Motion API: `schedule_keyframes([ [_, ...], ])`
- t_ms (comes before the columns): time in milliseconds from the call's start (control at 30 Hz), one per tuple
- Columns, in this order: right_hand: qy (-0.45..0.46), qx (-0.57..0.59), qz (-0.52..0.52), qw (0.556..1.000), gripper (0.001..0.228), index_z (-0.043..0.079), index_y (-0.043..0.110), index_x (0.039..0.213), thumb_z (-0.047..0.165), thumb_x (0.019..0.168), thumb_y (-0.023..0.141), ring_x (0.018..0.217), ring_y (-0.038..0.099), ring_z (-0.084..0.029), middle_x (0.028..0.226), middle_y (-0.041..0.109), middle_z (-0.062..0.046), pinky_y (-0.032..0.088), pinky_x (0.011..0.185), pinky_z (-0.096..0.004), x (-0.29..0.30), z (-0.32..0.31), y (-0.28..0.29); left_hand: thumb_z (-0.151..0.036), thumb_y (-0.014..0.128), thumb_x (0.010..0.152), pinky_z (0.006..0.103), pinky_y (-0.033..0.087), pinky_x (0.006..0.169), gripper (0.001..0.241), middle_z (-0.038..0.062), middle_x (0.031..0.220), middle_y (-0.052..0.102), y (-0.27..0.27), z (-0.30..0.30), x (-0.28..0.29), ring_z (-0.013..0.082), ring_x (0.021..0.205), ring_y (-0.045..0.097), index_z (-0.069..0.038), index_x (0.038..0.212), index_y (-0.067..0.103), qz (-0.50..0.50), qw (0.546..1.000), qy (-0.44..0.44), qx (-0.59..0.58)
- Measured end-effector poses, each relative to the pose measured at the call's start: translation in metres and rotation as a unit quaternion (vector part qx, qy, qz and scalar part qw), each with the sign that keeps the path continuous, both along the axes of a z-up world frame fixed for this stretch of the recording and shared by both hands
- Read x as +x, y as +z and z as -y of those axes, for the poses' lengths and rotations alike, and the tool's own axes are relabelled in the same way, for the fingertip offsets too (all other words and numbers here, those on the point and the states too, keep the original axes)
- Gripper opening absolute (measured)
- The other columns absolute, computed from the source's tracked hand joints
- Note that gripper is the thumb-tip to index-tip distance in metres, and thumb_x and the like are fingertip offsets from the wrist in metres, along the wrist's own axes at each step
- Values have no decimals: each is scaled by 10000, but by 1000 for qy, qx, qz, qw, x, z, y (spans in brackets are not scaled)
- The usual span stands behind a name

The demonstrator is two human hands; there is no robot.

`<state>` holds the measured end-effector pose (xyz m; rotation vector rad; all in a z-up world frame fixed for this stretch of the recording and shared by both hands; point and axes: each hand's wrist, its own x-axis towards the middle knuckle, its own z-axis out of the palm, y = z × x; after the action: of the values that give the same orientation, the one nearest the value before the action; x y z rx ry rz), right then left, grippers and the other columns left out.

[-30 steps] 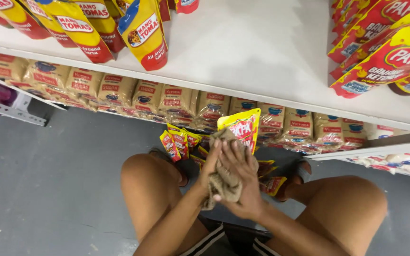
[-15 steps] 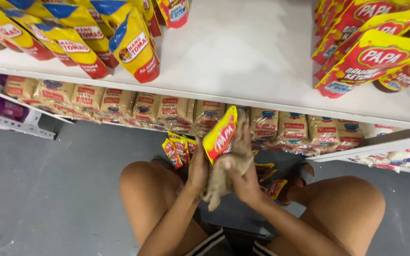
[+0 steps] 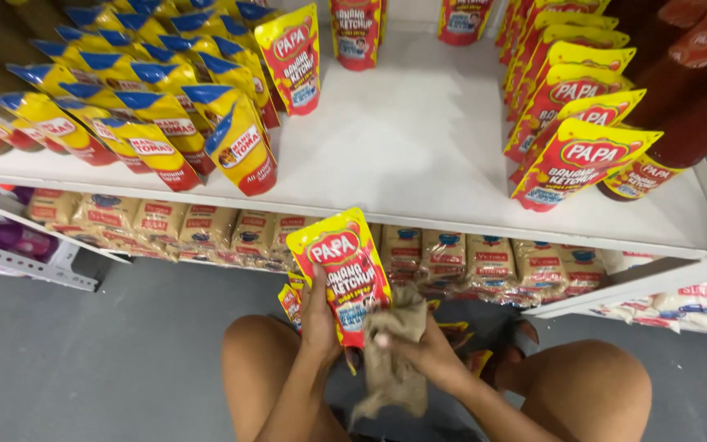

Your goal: Wiping ketchup packets with a cloth and neatly arranging them on a grocery store shelf.

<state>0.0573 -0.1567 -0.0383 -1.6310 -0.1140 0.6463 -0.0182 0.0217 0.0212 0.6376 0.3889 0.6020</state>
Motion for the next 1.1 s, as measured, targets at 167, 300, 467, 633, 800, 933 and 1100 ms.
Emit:
schedule_keyframes([
  [167, 82, 122, 78, 986, 324, -30, 760, 1078, 135, 809, 833, 865, 741, -169, 995, 806, -125, 605, 771, -327, 8, -3, 58, -131, 750, 933, 352, 583, 905, 348, 76, 1140, 736, -42, 6, 5, 138, 1004, 707, -3, 1240, 647, -66, 968, 15, 243],
  [300, -57, 186, 146, 970, 354, -21, 727, 1128, 113, 816, 828, 893, 733, -152, 1030, 803, -103, 605, 797, -319, 23, 7, 70, -54, 813, 862, 294, 550, 931, 449, 40, 1161, 714, 2, 17, 9, 107, 1055, 675, -38, 1267, 621, -12, 941, -32, 336],
  [467, -54, 76, 401, 911, 462, -21, 659, 1207, -1, 756, 759, 908, 740, -133, 1004, 797, -72, 591, 816, -303, 53, 37, 85, -76, 866, 790, 291, 568, 792, 416, 47, 1042, 780, 58, 2, 42, 131, 905, 703, -31, 1176, 719, -100, 921, -100, 363],
  [633, -89, 149, 361, 916, 419, -14, 683, 1207, 26, 805, 795, 984, 737, -195, 1103, 780, -125, 595, 863, -336, 77, 62, 120, -78, 846, 797, 306, 597, 789, 405, 33, 1052, 760, 132, -25, 154, 121, 948, 691, -42, 1176, 709, -71, 829, -59, 551],
  [800, -89, 97, 348, 928, 499, 9, 648, 1248, 77, 782, 810, 980, 772, -204, 1100, 785, -134, 624, 864, -347, 88, 71, 125, -16, 864, 821, 318, 600, 885, 387, 64, 1102, 768, 106, -75, 324, 143, 1002, 724, -16, 1170, 696, 13, 769, -16, 639],
  [933, -50, 51, 329, 942, 559, -5, 635, 1279, 86, 756, 810, 1001, 782, -257, 1096, 790, -170, 599, 862, -374, 102, 68, 127, 25, 857, 815, 325, 609, 831, 412, 83, 1094, 780, 74, -103, 422, 154, 962, 727, -7, 1195, 701, 5, 782, 14, 623],
  [1100, -21, -86, 323, 942, 669, -18, 592, 1306, 146, 712, 853, 975, 750, -363, 1029, 745, -248, 581, 827, -408, 126, 69, 125, 73, 821, 794, 318, 614, 791, 465, 91, 1118, 751, 43, -121, 509, 150, 975, 703, -17, 1228, 679, 29, 800, 0, 600],
])
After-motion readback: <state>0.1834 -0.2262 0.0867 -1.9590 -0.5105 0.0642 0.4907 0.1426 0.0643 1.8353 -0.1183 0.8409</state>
